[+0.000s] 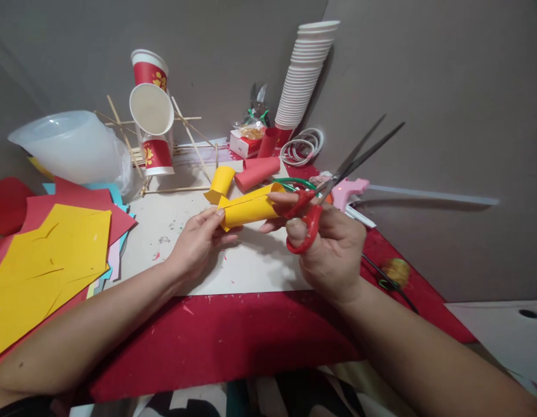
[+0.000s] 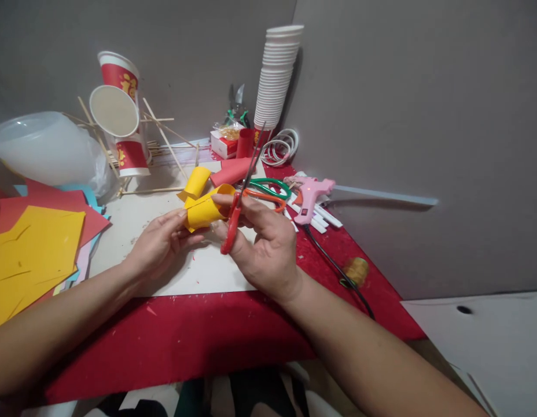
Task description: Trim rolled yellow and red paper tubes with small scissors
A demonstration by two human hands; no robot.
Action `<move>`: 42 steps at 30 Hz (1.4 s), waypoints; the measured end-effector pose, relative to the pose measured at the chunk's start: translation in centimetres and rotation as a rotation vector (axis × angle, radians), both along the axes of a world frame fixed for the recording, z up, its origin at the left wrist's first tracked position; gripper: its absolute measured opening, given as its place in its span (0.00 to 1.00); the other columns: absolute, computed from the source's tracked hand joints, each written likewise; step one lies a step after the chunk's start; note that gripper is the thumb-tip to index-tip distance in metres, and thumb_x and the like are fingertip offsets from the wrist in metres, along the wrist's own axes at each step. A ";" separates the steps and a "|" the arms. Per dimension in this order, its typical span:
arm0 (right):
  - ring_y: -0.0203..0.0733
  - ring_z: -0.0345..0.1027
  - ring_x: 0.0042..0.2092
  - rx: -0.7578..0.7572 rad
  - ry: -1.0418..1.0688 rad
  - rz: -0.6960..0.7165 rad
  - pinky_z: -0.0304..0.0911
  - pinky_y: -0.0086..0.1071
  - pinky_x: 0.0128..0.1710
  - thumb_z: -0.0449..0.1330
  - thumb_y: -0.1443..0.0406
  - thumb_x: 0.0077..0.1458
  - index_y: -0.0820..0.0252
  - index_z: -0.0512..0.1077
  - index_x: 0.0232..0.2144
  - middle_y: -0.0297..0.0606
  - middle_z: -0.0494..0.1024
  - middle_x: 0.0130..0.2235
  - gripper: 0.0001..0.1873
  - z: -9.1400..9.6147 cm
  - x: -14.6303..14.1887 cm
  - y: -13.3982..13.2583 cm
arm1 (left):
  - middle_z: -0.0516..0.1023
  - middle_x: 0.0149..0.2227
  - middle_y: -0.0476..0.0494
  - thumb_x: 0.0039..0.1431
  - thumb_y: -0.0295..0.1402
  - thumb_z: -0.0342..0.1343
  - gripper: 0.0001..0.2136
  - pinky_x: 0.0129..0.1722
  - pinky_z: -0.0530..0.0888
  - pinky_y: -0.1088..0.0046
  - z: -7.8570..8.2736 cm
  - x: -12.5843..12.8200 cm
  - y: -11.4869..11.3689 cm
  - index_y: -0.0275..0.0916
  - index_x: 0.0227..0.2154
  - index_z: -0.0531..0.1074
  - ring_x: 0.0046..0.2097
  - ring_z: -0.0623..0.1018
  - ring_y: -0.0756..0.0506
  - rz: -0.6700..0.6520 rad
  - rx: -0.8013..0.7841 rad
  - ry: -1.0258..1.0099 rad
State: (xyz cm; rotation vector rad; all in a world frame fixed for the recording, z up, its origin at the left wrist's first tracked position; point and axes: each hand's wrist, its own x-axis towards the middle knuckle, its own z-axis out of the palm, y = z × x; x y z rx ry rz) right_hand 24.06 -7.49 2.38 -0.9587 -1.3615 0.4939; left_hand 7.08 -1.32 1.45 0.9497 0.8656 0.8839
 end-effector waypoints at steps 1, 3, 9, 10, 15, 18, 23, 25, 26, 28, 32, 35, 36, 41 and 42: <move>0.46 0.78 0.43 0.014 0.006 0.016 0.74 0.43 0.45 0.61 0.55 0.60 0.49 0.78 0.46 0.39 0.82 0.44 0.14 0.0 0.0 -0.1 | 0.77 0.50 0.34 0.63 0.35 0.54 0.12 0.36 0.78 0.76 0.0 0.0 -0.1 0.33 0.44 0.75 0.41 0.80 0.48 0.003 -0.013 -0.005; 0.46 0.78 0.42 0.034 0.012 0.047 0.74 0.45 0.46 0.61 0.56 0.60 0.49 0.78 0.46 0.38 0.82 0.44 0.13 0.0 -0.1 -0.3 | 0.77 0.51 0.34 0.63 0.34 0.53 0.12 0.36 0.79 0.76 0.0 0.0 -0.1 0.33 0.44 0.75 0.42 0.80 0.47 0.016 -0.023 -0.026; 0.47 0.78 0.39 0.023 -0.085 0.003 0.74 0.46 0.43 0.61 0.54 0.60 0.51 0.77 0.47 0.41 0.82 0.42 0.16 0.0 -0.2 -0.6 | 0.77 0.51 0.33 0.64 0.36 0.53 0.13 0.37 0.78 0.74 -0.4 0.1 -0.2 0.34 0.44 0.75 0.44 0.79 0.45 0.035 -0.023 -0.053; 0.47 0.78 0.38 0.033 -0.105 0.002 0.73 0.45 0.43 0.61 0.55 0.60 0.51 0.77 0.47 0.41 0.82 0.42 0.16 -0.1 -0.1 -0.6 | 0.77 0.50 0.33 0.64 0.38 0.53 0.14 0.38 0.78 0.74 -0.4 0.1 -0.2 0.34 0.44 0.75 0.44 0.79 0.45 0.037 -0.029 -0.064; 0.46 0.77 0.36 0.121 -0.252 0.068 0.73 0.42 0.40 0.62 0.62 0.58 0.49 0.75 0.51 0.39 0.82 0.38 0.18 -0.4 0.1 -0.6 | 0.77 0.49 0.34 0.60 0.42 0.58 0.16 0.38 0.78 0.73 -0.3 0.1 -0.2 0.35 0.43 0.75 0.44 0.79 0.45 0.035 -0.078 -0.116; 0.46 0.77 0.36 0.161 -0.316 0.087 0.74 0.41 0.37 0.63 0.64 0.57 0.49 0.75 0.52 0.39 0.83 0.38 0.19 -0.5 -0.1 -0.6 | 0.78 0.45 0.37 0.59 0.39 0.59 0.12 0.36 0.77 0.73 -0.4 0.1 -0.2 0.35 0.40 0.76 0.41 0.78 0.46 0.050 -0.111 -0.105; 0.46 0.77 0.37 0.158 -0.318 0.115 0.73 0.40 0.38 0.64 0.65 0.56 0.49 0.74 0.54 0.38 0.82 0.38 0.22 -1.0 -0.1 -0.5 | 0.77 0.43 0.39 0.61 0.37 0.57 0.08 0.38 0.78 0.70 -1.0 0.0 0.1 0.37 0.37 0.74 0.42 0.77 0.46 0.086 -0.099 -0.152; 0.46 0.77 0.37 0.136 -0.290 0.134 0.73 0.41 0.40 0.64 0.64 0.56 0.49 0.74 0.54 0.38 0.82 0.38 0.22 -1.3 -0.1 -0.5 | 0.76 0.42 0.40 0.62 0.36 0.54 0.08 0.38 0.78 0.70 -1.2 0.0 0.3 0.38 0.37 0.72 0.41 0.77 0.47 0.098 -0.071 -0.163; 0.47 0.77 0.38 0.127 -0.278 0.145 0.73 0.41 0.40 0.65 0.64 0.56 0.49 0.74 0.54 0.38 0.82 0.38 0.23 -1.3 -0.1 -0.5 | 0.76 0.41 0.40 0.63 0.37 0.53 0.08 0.37 0.78 0.70 -1.3 0.0 0.4 0.38 0.37 0.72 0.40 0.77 0.47 0.104 -0.059 -0.165; 0.47 0.77 0.38 0.119 -0.266 0.166 0.73 0.41 0.41 0.64 0.64 0.56 0.49 0.73 0.55 0.39 0.82 0.40 0.23 -1.4 0.0 -0.5 | 0.76 0.42 0.40 0.63 0.37 0.53 0.08 0.35 0.78 0.71 -1.4 -0.1 0.5 0.38 0.38 0.72 0.39 0.77 0.47 0.109 -0.045 -0.150; 0.46 0.77 0.39 0.112 -0.262 0.217 0.72 0.40 0.40 0.64 0.63 0.57 0.49 0.73 0.55 0.39 0.83 0.40 0.22 -1.2 -0.1 -0.6 | 0.78 0.40 0.38 0.62 0.39 0.54 0.11 0.31 0.77 0.74 -1.5 -0.1 0.9 0.37 0.39 0.73 0.36 0.78 0.47 0.108 -0.041 -0.100; 0.46 0.78 0.39 0.078 -0.241 0.270 0.73 0.42 0.41 0.63 0.59 0.58 0.49 0.74 0.54 0.41 0.82 0.44 0.21 -1.1 -0.3 -0.8 | 0.78 0.37 0.37 0.61 0.38 0.55 0.11 0.27 0.75 0.77 -1.5 -0.3 1.2 0.35 0.38 0.75 0.32 0.78 0.49 0.138 -0.093 -0.106; 0.47 0.78 0.38 0.070 -0.208 0.288 0.74 0.43 0.41 0.63 0.58 0.58 0.49 0.75 0.53 0.42 0.82 0.46 0.20 -1.1 -0.3 -0.9 | 0.79 0.37 0.38 0.61 0.37 0.56 0.10 0.27 0.75 0.77 -1.5 -0.3 1.3 0.35 0.37 0.75 0.31 0.78 0.49 0.153 -0.116 -0.113; 0.44 0.78 0.35 -0.008 0.101 0.279 0.73 0.39 0.32 0.62 0.51 0.58 0.51 0.78 0.46 0.44 0.81 0.48 0.18 -0.4 -0.8 -1.1 | 0.79 0.35 0.40 0.59 0.33 0.57 0.07 0.23 0.74 0.77 -1.2 -0.5 2.0 0.35 0.37 0.76 0.28 0.77 0.50 0.195 -0.180 -0.132; 0.43 0.77 0.34 -0.052 0.152 0.241 0.72 0.37 0.30 0.61 0.50 0.58 0.52 0.78 0.44 0.43 0.81 0.46 0.17 0.0 -0.8 -1.0 | 0.78 0.34 0.41 0.59 0.33 0.57 0.07 0.22 0.73 0.78 -1.0 -0.6 2.2 0.36 0.37 0.75 0.27 0.77 0.50 0.200 -0.191 -0.134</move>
